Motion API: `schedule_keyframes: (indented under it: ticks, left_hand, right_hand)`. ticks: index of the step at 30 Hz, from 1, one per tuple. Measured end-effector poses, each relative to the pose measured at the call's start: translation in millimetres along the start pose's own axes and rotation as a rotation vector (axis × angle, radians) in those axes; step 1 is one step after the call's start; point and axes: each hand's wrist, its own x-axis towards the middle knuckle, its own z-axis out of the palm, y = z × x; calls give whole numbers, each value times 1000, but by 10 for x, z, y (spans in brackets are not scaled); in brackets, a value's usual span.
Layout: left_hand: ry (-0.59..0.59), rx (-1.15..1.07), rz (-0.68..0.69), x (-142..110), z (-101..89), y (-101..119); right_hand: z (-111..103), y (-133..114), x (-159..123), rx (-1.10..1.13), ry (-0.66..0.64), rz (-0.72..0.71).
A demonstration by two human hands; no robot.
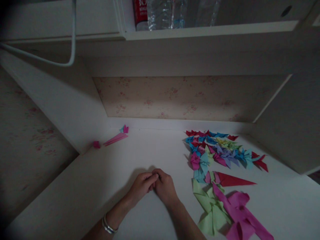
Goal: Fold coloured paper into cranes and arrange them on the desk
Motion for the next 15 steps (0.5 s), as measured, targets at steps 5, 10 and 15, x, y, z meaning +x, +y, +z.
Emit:
schedule_keyframes:
  ticks: [5, 10, 15]
  left_hand:
    - [0, -1, 5, 2, 6, 7]
    - [-6, 0, 4, -5, -3, 26]
    - [0, 14, 17, -5, 13, -4]
  right_hand:
    - [5, 15, 4, -12, 2, -4]
    - [2, -10, 3, 13, 1, 0]
    - [-2, -26, -7, 22, -5, 21]
